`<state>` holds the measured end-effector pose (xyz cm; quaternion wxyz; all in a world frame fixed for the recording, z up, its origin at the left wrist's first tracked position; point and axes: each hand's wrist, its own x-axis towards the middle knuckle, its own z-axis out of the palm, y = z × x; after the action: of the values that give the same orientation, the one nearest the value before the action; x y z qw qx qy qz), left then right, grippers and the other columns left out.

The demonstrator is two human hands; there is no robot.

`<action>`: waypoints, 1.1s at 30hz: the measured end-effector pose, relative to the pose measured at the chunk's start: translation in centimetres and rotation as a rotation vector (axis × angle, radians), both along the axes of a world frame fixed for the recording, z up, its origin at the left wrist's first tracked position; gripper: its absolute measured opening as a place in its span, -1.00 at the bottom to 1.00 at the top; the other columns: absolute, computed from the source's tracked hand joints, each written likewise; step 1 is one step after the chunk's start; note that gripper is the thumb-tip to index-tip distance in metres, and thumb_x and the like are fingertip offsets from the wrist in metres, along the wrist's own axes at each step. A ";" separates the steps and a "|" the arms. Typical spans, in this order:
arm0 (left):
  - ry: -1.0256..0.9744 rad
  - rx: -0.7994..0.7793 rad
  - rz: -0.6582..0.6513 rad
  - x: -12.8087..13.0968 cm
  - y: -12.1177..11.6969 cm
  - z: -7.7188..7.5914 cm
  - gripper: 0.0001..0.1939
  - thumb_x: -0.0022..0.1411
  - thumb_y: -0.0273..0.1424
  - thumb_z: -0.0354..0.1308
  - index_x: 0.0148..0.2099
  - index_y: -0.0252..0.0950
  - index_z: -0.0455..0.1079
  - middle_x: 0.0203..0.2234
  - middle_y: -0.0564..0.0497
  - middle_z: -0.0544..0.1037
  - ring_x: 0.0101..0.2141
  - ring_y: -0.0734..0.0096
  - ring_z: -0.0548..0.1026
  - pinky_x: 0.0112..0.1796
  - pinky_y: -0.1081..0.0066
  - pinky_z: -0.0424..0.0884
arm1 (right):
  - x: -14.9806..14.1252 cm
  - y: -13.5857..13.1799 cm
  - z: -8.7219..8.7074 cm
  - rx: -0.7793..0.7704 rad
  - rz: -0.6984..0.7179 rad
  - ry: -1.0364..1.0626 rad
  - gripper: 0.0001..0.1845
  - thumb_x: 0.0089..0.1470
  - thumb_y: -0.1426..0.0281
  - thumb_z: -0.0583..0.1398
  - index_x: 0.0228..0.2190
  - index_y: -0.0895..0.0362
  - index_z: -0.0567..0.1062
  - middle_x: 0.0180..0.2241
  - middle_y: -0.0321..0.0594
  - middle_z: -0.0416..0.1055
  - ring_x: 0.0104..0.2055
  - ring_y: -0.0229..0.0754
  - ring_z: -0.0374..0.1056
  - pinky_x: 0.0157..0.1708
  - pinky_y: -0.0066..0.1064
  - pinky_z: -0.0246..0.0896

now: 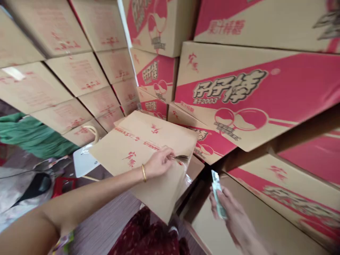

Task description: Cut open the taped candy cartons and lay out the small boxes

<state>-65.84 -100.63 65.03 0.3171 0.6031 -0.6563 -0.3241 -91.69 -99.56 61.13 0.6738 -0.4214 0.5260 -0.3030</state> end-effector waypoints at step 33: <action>0.402 0.283 0.482 46.1 2.1 -7.7 -0.71 0.10 -0.23 0.03 -0.29 -0.35 0.40 -0.53 0.04 0.48 -0.60 0.48 0.35 -0.51 0.49 0.20 | 57.1 -15.3 4.5 -1.553 1.406 1.182 -0.60 0.18 0.58 -0.03 0.02 0.27 0.39 0.03 -0.03 0.34 0.07 -0.10 0.24 0.20 -0.24 -0.09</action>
<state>-19.70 -98.50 57.34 0.4206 0.7028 -0.3679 -0.4402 -34.55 -114.82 65.60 -0.0875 -0.9833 0.0859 0.1348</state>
